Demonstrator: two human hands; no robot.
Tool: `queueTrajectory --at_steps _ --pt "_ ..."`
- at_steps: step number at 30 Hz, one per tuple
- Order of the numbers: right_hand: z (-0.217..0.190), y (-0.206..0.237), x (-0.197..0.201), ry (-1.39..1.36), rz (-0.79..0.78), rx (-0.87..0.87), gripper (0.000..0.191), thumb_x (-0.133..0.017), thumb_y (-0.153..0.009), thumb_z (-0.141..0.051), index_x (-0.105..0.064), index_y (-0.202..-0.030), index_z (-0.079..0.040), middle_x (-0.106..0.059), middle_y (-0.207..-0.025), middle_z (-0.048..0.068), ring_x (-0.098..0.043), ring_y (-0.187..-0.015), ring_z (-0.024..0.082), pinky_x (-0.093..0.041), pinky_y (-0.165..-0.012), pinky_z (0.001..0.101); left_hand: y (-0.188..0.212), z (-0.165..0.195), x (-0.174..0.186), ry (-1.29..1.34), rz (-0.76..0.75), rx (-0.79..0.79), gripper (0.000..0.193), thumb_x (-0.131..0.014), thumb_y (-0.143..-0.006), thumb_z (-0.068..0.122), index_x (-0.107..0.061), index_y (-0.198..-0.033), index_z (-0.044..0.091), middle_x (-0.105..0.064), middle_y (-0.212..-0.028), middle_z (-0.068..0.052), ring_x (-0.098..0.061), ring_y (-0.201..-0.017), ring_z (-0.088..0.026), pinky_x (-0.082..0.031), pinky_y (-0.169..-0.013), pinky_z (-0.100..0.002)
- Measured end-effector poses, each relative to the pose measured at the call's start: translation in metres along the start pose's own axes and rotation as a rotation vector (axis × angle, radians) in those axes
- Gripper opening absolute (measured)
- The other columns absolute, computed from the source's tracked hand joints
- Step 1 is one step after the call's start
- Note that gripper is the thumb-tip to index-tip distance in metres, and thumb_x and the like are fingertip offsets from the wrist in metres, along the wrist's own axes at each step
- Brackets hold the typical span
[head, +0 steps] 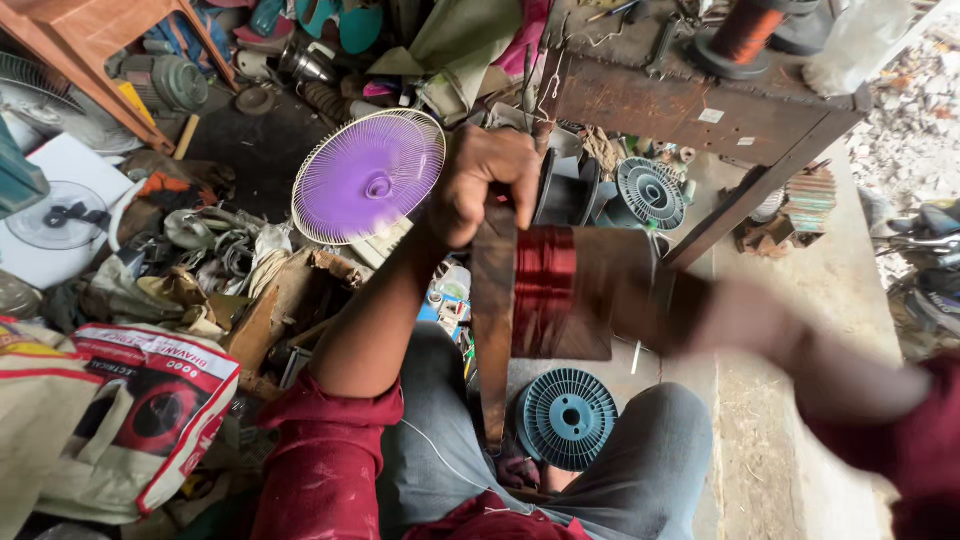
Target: The person sits on the floor and winds red copper wire onto a wooden bobbin using a hand-cranked winder. They repeatedly crank the handle to wrap the wire, then use scissors to cut the wire and tie off the end.
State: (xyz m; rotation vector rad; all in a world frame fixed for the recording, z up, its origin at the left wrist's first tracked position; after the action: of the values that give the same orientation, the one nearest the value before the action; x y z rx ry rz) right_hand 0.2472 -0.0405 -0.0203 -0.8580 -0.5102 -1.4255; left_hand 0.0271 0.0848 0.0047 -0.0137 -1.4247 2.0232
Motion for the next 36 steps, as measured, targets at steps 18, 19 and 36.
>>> queueTrajectory --at_steps 18,19,36 --pt "-0.150 0.019 -0.072 -1.411 -0.096 -0.553 0.006 -0.065 -0.098 -0.004 -0.070 -0.101 -0.001 -0.068 -0.085 0.016 -0.070 -0.074 0.034 -0.053 -0.064 0.0425 0.010 -0.037 0.034 0.117 0.032 0.067 0.095 -0.025 -0.095 0.087 -0.065 -0.069 0.005 -0.060 -0.071 -0.005 -0.051 -0.066 -0.018 -0.037 -0.061 -0.030" --pt "-0.133 0.024 -0.054 -1.428 -0.101 -0.529 0.013 -0.066 -0.099 -0.006 -0.074 -0.109 -0.004 -0.072 -0.090 0.014 -0.074 -0.076 0.031 -0.056 -0.065 0.0412 0.007 -0.040 0.030 0.108 0.041 0.046 0.094 -0.025 -0.095 0.086 -0.065 -0.068 0.005 -0.060 -0.069 -0.005 -0.051 -0.064 -0.017 -0.037 -0.061 -0.031" --pt "-0.080 0.029 -0.185 -0.797 -0.428 -0.794 0.020 -0.067 -0.091 -0.005 -0.070 -0.110 0.001 -0.071 -0.092 0.019 -0.069 -0.080 0.037 -0.054 -0.068 0.0454 0.005 -0.003 -0.001 0.144 -0.059 -0.094 0.094 -0.029 -0.087 0.093 -0.064 -0.061 0.009 -0.064 -0.063 -0.001 -0.057 -0.061 -0.016 -0.044 -0.067 -0.031"
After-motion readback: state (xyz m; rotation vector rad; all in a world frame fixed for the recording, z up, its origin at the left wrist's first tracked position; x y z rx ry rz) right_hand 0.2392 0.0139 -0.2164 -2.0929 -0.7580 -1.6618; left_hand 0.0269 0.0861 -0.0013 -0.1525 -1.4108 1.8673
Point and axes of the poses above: each hand's wrist, its own y-axis away from the middle knuckle, its own x-axis out of the back of the hand, z = x × y, the point moved 4 cm from there along -y, towards the middle knuckle
